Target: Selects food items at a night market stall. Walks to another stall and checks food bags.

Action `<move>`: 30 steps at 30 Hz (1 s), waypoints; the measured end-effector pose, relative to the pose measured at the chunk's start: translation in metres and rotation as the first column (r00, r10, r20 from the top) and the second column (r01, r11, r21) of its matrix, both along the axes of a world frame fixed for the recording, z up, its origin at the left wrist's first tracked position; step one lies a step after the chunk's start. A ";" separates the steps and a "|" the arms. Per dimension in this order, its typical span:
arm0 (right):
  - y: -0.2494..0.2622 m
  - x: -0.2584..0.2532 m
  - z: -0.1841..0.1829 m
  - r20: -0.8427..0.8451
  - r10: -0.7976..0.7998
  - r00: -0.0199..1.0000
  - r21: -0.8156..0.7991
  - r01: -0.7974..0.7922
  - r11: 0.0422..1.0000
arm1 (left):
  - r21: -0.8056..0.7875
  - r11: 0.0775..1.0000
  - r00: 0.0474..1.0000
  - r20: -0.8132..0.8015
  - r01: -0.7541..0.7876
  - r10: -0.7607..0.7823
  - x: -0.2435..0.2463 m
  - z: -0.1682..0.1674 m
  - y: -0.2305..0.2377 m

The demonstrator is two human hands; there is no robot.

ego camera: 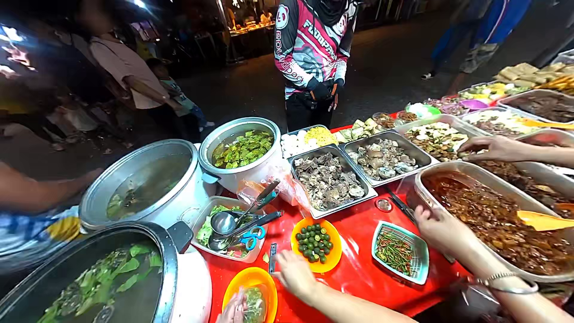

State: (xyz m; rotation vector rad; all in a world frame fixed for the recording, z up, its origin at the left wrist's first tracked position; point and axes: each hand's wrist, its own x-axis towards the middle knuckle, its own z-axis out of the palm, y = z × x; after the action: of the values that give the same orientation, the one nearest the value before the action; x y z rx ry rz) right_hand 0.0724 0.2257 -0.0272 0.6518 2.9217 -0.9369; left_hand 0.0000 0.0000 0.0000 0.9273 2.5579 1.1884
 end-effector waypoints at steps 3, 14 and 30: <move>0.031 0.030 -0.009 0.240 -0.086 0.967 0.010 0.086 0.996 | 0.104 0.994 1.000 0.003 0.011 -0.012 0.017 0.028 0.019; 0.109 0.069 0.047 0.298 -0.303 0.905 -0.017 0.323 0.946 | -0.074 0.996 0.907 0.414 -0.043 0.070 0.031 0.039 0.137; 0.245 -0.049 0.111 -0.169 -0.394 0.903 -0.382 0.309 0.871 | -0.426 0.901 0.962 0.207 -0.077 0.180 -0.002 -0.018 0.190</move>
State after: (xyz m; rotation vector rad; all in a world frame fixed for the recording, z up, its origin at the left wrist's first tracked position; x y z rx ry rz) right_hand 0.0234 0.4708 0.0836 1.1428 2.7556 -1.6325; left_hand -0.0020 0.1901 -0.0181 0.4891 2.5487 0.6815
